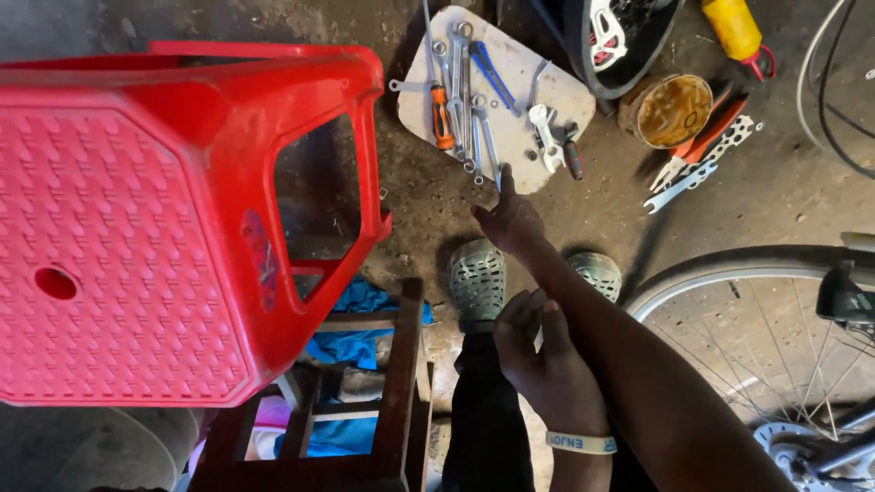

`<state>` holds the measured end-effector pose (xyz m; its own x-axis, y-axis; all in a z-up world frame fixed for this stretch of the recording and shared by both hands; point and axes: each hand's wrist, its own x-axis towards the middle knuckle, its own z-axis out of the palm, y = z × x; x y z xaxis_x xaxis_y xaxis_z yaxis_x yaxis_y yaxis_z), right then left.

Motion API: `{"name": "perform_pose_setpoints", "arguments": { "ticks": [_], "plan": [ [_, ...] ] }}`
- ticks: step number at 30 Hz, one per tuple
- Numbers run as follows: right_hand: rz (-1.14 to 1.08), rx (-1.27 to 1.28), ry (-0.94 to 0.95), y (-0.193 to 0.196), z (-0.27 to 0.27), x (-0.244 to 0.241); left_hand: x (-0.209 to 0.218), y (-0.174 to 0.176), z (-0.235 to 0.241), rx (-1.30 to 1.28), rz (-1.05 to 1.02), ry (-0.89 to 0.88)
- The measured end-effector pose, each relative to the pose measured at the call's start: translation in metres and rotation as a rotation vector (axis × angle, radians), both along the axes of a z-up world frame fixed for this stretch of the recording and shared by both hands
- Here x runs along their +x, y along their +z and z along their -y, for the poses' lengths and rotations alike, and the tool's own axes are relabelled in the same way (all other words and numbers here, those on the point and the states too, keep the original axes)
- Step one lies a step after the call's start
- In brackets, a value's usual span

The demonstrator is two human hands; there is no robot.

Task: The person removes the rear tire from a bicycle. They first use their hands to pry the tire bead away from the rim, then retrieve a tire lever from a nearby tool tray. Using the lever, they work around the rim to fully detach and remove the tire from the wheel.

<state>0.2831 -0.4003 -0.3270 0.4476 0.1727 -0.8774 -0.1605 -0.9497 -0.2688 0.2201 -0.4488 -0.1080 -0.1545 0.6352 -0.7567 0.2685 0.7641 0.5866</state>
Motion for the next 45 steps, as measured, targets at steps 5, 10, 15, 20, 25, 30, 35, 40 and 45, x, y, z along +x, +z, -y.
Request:
{"name": "perform_pose_setpoints", "arguments": {
  "ticks": [5, 10, 15, 20, 25, 30, 35, 40, 45],
  "plan": [
    [-0.073, -0.012, 0.123, 0.005, 0.006, 0.016, 0.010, 0.005, 0.005, -0.085, -0.120, 0.000],
    [-0.139, -0.042, 0.170, 0.019, 0.004, 0.028, 0.009, 0.005, 0.007, -0.074, -0.147, -0.058],
    [-0.174, -0.030, 0.182, 0.028, 0.001, 0.029, 0.011, 0.008, 0.003, -0.103, -0.151, -0.051],
    [-0.104, -0.064, 0.168, 0.020, -0.003, 0.023, 0.015, 0.014, -0.007, -0.183, -0.135, 0.027],
    [0.002, -0.070, 0.072, 0.001, -0.013, 0.030, 0.008, 0.005, -0.006, -0.161, -0.115, 0.085],
    [0.650, -0.008, -0.082, -0.050, -0.011, 0.067, 0.003, -0.001, -0.006, -0.095, -0.138, 0.071],
    [0.669, 0.197, 0.047, -0.037, -0.019, 0.094, 0.005, 0.003, -0.010, -0.182, -0.097, 0.168],
    [0.551, 0.000, 0.306, -0.039, -0.021, 0.097, 0.006, 0.001, -0.007, -0.189, -0.106, 0.161],
    [0.500, -0.086, 0.373, -0.044, -0.016, 0.092, 0.011, 0.001, -0.009, -0.221, -0.112, 0.182]
  ]
}}
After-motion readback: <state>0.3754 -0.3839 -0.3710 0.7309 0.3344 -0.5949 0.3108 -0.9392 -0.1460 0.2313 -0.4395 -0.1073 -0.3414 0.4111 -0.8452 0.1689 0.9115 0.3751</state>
